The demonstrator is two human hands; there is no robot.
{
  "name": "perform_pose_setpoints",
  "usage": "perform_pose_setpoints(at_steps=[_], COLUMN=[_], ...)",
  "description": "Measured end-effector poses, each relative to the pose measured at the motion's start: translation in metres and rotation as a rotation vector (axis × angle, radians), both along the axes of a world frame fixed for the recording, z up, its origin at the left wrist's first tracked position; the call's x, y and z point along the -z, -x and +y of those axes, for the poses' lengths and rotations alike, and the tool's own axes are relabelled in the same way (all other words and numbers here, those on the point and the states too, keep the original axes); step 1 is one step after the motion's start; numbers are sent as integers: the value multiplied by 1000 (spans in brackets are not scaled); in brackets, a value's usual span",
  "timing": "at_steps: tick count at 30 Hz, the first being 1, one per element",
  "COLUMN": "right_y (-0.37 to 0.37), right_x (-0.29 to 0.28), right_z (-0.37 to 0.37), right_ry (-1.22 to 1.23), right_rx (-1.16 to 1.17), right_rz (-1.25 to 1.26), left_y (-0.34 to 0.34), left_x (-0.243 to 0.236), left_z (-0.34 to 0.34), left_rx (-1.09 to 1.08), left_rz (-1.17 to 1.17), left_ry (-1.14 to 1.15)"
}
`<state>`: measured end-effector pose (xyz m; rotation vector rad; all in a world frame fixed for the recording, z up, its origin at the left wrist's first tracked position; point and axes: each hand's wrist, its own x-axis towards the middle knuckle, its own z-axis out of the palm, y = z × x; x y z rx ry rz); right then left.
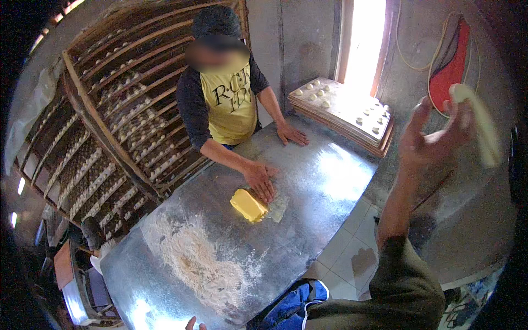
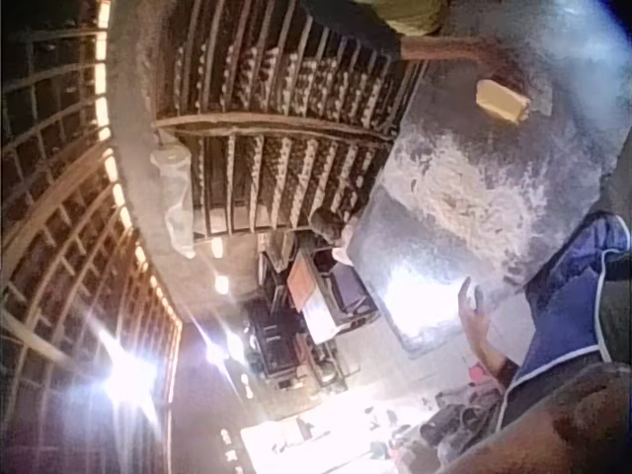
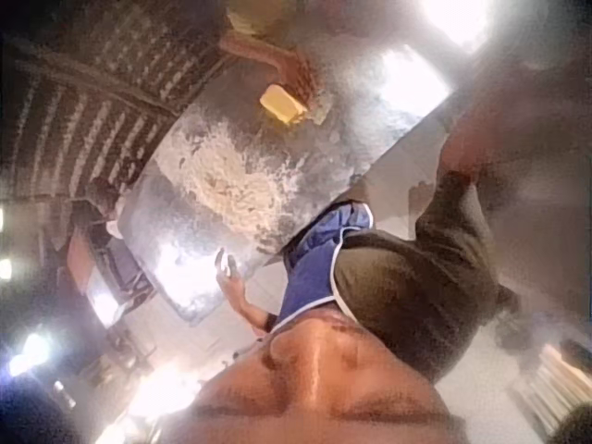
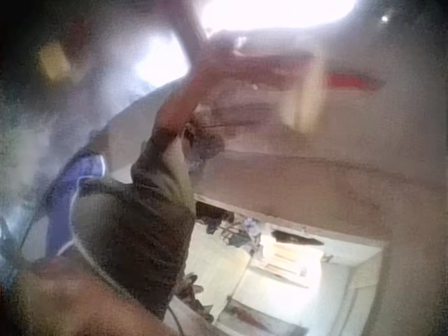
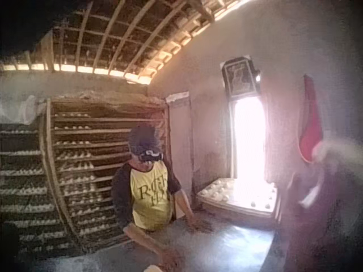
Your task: The person rolls small dough pieces into balls and places them on a wooden tray. They also flatten dough pieces into rings and arrange them on a separate tray. Coworkers assist by moving trays to racks.
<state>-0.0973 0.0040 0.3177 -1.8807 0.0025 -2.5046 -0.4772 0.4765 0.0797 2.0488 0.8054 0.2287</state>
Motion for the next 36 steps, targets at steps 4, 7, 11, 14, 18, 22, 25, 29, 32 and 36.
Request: perform_pose_setpoints(at_steps=[4, 7, 11, 14, 18, 22, 25, 29, 32, 36], right_y=[-80, -55, 27, 53, 36, 29, 33, 33, 28, 28], right_x=[136, 278, 394, 415, 403, 397, 401, 405, 402, 397], right_z=[26, 47, 44, 39, 42, 48, 50, 49, 48, 48], right_ry=[-366, -20, -249, -243, -215, -287, -393, -462, -454, -430], right_rx=[-65, 119, -206, -325, -314, -352, -372, -342, -375, -347], right_rz=[1269, 2022, 1901, 1557, 1331, 1279, 1268, 1319, 1272, 1303], left_y=[-10, 1, 52, 90, 111, 114, 120, 123, 120, 117], left_x=[-7, 9, 50, 85, 137, 186, 214, 231, 235, 246], left_z=[-5, 3, 22, 37, 67, 125, 150, 159, 161, 167], left_rx=[-87, -9, -49, -96, -453, -431, -469, -544, -625, -775], left_rz=[19, -5, -45, 36, -187, -64, -93, -204, -290, -386], left_ry=[147, 34, -143, -310, -454, -865, -830, -718, -641, -532])
